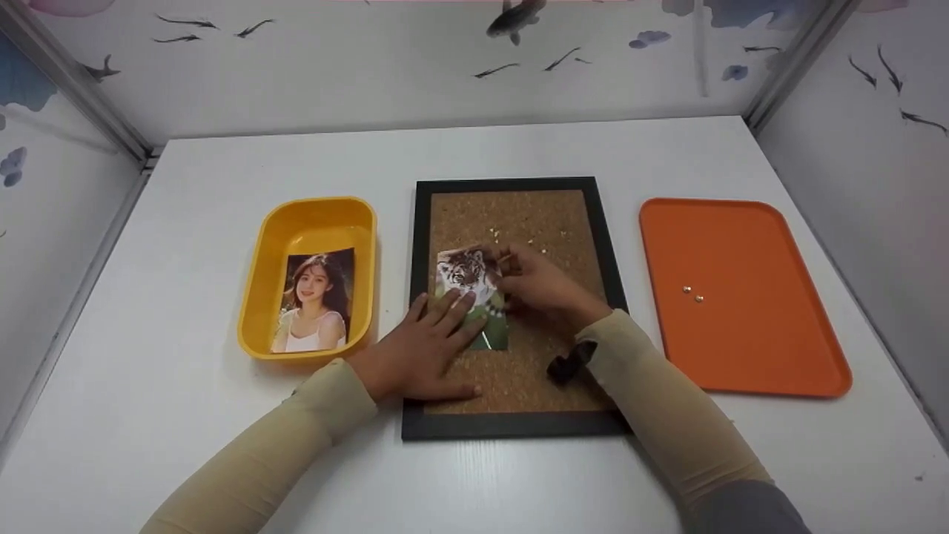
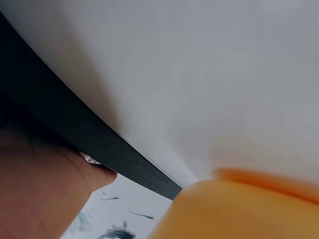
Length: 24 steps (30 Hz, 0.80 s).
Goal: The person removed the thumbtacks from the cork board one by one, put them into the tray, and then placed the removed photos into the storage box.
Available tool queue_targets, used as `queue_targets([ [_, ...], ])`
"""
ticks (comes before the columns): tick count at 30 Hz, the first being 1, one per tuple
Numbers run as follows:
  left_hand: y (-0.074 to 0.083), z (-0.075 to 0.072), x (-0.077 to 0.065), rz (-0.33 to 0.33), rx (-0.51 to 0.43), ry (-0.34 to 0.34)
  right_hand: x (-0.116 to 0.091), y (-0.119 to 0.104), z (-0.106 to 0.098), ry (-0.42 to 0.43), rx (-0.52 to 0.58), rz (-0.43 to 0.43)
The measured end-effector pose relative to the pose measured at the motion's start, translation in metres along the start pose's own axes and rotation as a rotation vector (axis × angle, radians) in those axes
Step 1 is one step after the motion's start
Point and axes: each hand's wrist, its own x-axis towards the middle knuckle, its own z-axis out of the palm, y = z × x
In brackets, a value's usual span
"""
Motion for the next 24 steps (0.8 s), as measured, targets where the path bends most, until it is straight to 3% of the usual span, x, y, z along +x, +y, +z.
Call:
queue_targets([
  [11,0.000,-0.011,-0.002,0.008,-0.068,0.004,0.000,0.001,-0.001,-0.011,0.018,-0.009],
  [24,-0.001,-0.020,-0.015,0.007,-0.158,0.024,0.001,0.001,0.002,-0.006,0.065,0.005],
])
